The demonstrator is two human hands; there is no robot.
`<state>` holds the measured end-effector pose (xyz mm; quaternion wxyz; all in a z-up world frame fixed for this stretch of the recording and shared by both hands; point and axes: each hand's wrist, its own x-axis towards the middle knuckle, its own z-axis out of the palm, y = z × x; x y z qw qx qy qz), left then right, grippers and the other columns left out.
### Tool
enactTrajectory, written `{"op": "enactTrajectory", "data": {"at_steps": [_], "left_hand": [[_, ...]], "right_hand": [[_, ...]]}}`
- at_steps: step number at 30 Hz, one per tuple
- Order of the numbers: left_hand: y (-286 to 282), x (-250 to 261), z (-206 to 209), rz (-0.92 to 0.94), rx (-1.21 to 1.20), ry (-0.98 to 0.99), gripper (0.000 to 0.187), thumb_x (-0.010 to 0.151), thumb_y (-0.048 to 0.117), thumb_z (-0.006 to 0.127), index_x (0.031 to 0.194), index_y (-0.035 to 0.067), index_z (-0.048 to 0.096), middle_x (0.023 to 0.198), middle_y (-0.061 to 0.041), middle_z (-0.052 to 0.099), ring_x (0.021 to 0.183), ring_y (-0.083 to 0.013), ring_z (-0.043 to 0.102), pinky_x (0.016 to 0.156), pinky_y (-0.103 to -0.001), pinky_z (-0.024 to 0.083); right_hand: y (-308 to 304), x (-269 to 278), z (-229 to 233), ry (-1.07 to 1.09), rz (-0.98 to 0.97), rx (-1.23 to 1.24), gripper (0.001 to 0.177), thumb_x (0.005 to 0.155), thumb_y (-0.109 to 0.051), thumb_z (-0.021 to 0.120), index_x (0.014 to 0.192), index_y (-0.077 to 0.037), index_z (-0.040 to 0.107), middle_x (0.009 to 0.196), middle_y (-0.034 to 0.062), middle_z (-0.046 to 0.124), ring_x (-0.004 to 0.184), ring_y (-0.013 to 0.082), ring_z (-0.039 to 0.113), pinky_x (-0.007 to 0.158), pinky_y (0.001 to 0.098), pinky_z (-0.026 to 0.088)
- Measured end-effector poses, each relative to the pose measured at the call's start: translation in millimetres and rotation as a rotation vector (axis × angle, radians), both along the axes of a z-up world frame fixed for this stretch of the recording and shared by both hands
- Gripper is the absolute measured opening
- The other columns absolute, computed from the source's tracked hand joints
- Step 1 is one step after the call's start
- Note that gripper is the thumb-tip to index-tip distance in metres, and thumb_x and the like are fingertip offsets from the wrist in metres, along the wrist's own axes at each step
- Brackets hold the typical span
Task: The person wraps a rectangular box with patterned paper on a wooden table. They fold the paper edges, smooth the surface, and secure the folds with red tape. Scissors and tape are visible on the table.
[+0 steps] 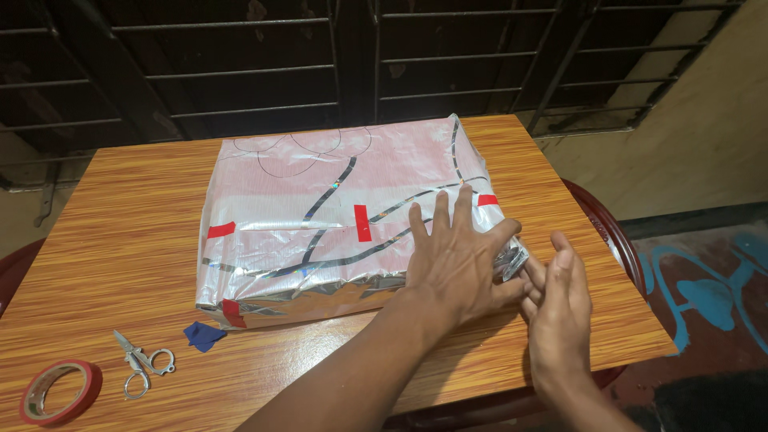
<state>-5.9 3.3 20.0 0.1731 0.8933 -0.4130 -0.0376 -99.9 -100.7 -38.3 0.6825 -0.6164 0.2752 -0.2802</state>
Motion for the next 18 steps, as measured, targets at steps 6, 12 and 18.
{"op": "enactTrajectory", "data": {"at_steps": [6, 12, 18], "left_hand": [[-0.1, 0.1, -3.6, 0.012, -0.037, -0.018, 0.060, 0.084, 0.054, 0.068, 0.139, 0.035, 0.052, 0.159, -0.030, 0.022, 0.148, -0.0548, 0.016, 0.112, -0.077, 0.008], [-0.9, 1.4, -8.4, 0.003, -0.094, -0.039, 0.049, 0.092, 0.048, 0.062, 0.137, 0.034, 0.052, 0.157, -0.029, 0.025, 0.146, -0.0535, 0.019, 0.112, -0.078, 0.009], [-2.3, 4.1, -9.4, -0.021, -0.045, 0.016, 0.050, 0.090, 0.040, 0.070, 0.137, 0.032, 0.052, 0.160, -0.031, 0.019, 0.149, -0.0548, 0.014, 0.113, -0.078, 0.008]], "right_hand": [[11.2, -9.7, -13.5, -0.045, -0.038, -0.051, 0.046, 0.100, -0.011, 0.052, 0.143, 0.005, 0.049, 0.134, 0.0236, 0.064, 0.117, 0.0185, 0.067, 0.097, 0.0302, 0.053], [-4.0, -5.7, -11.7, 0.032, -0.047, -0.195, 0.048, 0.092, 0.003, 0.062, 0.139, 0.004, 0.051, 0.117, 0.0218, 0.071, 0.104, 0.0208, 0.071, 0.091, 0.0306, 0.060], [-33.4, 4.4, -3.8, 0.109, 0.154, -0.607, 0.042, 0.090, -0.004, 0.071, 0.132, 0.003, 0.065, 0.108, 0.0190, 0.075, 0.097, 0.0183, 0.071, 0.085, 0.0302, 0.060]]}}
